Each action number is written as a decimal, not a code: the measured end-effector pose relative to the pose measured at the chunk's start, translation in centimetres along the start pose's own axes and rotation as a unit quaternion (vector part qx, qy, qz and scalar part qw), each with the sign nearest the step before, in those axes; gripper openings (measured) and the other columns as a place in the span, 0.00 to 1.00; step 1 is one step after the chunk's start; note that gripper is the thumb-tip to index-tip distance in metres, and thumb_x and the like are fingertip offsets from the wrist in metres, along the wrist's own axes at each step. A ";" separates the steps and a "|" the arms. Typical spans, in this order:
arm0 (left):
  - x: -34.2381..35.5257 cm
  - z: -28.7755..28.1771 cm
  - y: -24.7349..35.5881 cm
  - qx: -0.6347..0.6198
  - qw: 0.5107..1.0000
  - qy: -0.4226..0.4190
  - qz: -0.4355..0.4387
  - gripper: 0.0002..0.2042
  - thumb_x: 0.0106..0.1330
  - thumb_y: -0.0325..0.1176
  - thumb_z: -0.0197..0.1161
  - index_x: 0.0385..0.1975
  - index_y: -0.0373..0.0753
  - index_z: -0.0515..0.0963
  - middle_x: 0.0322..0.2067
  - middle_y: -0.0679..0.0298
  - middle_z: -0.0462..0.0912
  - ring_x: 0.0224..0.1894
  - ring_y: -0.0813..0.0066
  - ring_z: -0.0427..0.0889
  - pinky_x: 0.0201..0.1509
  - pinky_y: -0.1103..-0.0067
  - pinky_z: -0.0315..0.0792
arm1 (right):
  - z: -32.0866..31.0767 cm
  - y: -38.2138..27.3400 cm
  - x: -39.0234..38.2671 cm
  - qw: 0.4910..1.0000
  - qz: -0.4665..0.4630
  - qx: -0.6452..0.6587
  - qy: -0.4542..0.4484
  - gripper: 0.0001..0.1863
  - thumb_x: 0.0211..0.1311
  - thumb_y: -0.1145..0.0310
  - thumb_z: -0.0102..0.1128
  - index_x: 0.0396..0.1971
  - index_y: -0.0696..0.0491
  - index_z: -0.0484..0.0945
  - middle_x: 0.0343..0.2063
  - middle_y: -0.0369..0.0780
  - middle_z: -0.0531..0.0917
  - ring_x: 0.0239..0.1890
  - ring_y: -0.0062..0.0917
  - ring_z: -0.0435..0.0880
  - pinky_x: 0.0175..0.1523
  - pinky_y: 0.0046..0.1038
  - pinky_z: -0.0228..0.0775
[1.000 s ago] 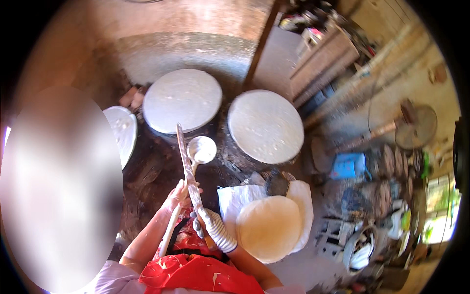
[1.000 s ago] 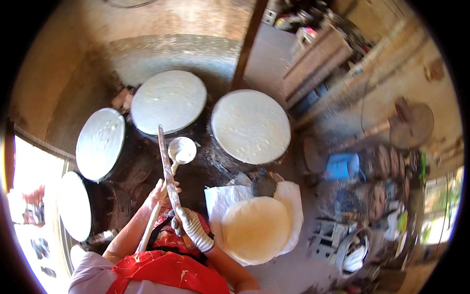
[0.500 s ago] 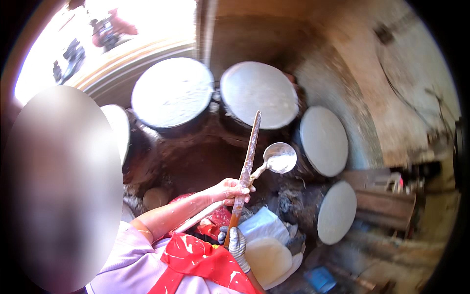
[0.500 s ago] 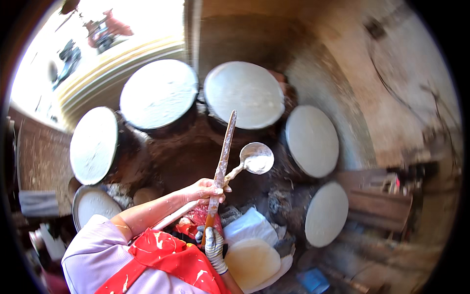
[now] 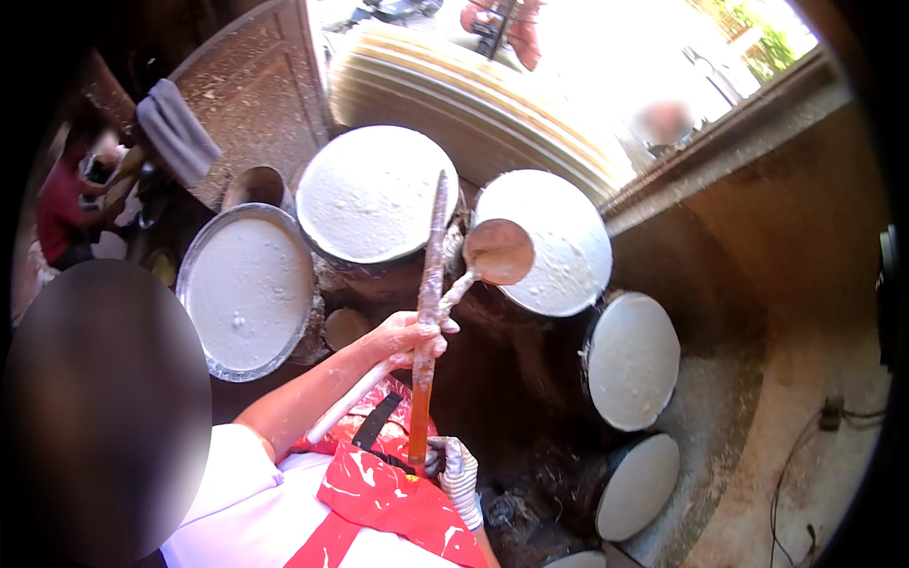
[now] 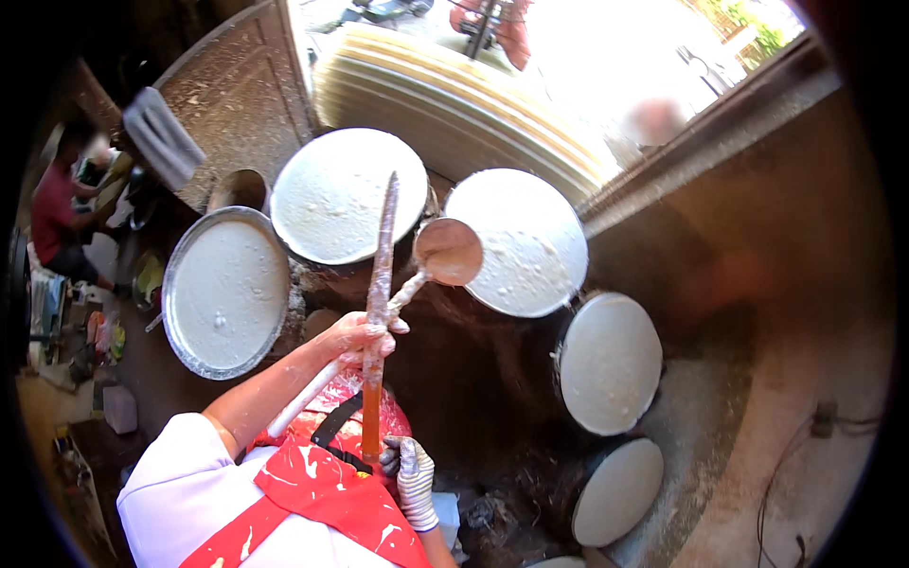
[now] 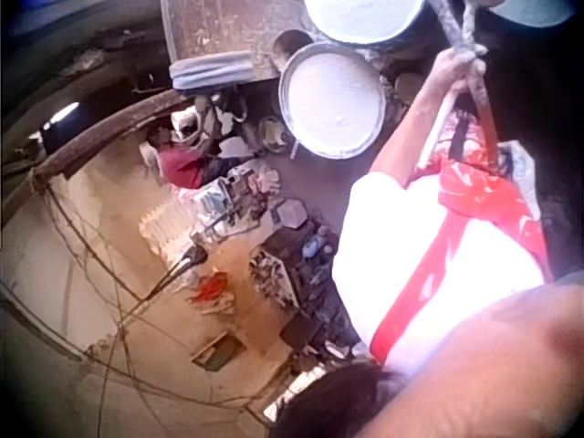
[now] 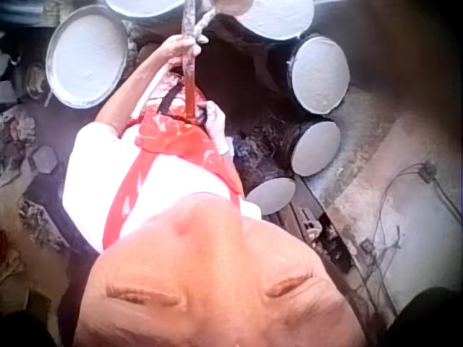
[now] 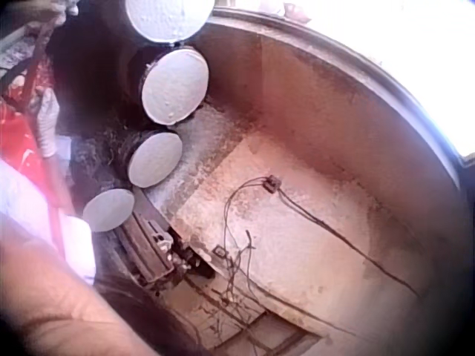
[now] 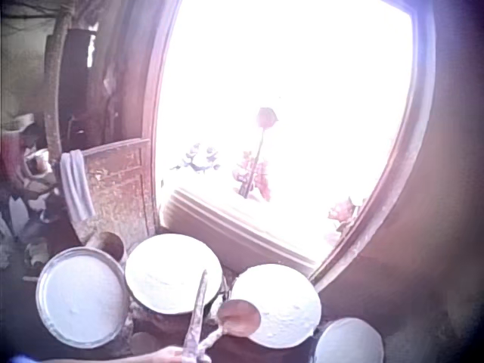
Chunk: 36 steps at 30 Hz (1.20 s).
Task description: The person spreads batter onto multiple hot circular griddles using a wooden spreader and a ladle, then removes the thin cooked sheets with a stick and places them on a stack.
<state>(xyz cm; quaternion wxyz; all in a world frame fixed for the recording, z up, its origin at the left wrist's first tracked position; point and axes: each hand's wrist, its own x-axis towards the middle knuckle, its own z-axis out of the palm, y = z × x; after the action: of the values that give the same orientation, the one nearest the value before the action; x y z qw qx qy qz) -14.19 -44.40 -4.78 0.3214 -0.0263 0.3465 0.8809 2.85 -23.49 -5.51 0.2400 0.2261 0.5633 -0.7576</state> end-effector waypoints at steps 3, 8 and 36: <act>-3.8 -1.8 -0.5 -0.051 0.993 0.082 0.072 0.25 0.61 0.42 0.60 0.51 0.30 0.66 0.26 0.61 0.76 0.08 0.90 0.63 0.09 0.93 0.58 | -1.1 -1.6 4.4 0.991 0.019 -0.095 -0.088 0.19 0.65 0.55 0.48 0.36 0.57 0.77 0.20 0.33 0.78 0.20 0.11 0.71 0.27 0.15 0.64; -10.2 -4.0 -2.3 -0.099 0.962 0.184 0.176 0.28 0.59 0.42 0.62 0.50 0.26 0.65 0.28 0.60 0.75 0.12 0.89 0.66 0.10 0.94 0.59 | -0.7 -1.4 11.0 0.982 0.036 -0.104 -0.151 0.17 0.65 0.57 0.49 0.38 0.57 0.77 0.20 0.33 0.78 0.19 0.12 0.71 0.26 0.15 0.64; -27.0 -17.0 -0.9 -0.242 0.851 0.270 0.381 0.27 0.60 0.41 0.61 0.52 0.28 0.63 0.25 0.62 0.75 0.07 0.89 0.62 0.06 0.93 0.57 | 23.7 7.0 34.2 0.918 0.258 0.299 -0.038 0.05 0.49 0.65 0.56 0.27 0.47 0.76 0.29 0.36 0.81 0.33 0.31 0.79 0.35 0.35 0.74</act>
<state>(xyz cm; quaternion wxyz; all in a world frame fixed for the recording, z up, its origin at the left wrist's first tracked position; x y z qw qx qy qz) 4.73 -69.38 -10.96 -0.1619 -0.2060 0.1782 0.9485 -21.32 -51.80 -25.44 0.3699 0.3957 0.2234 -0.8103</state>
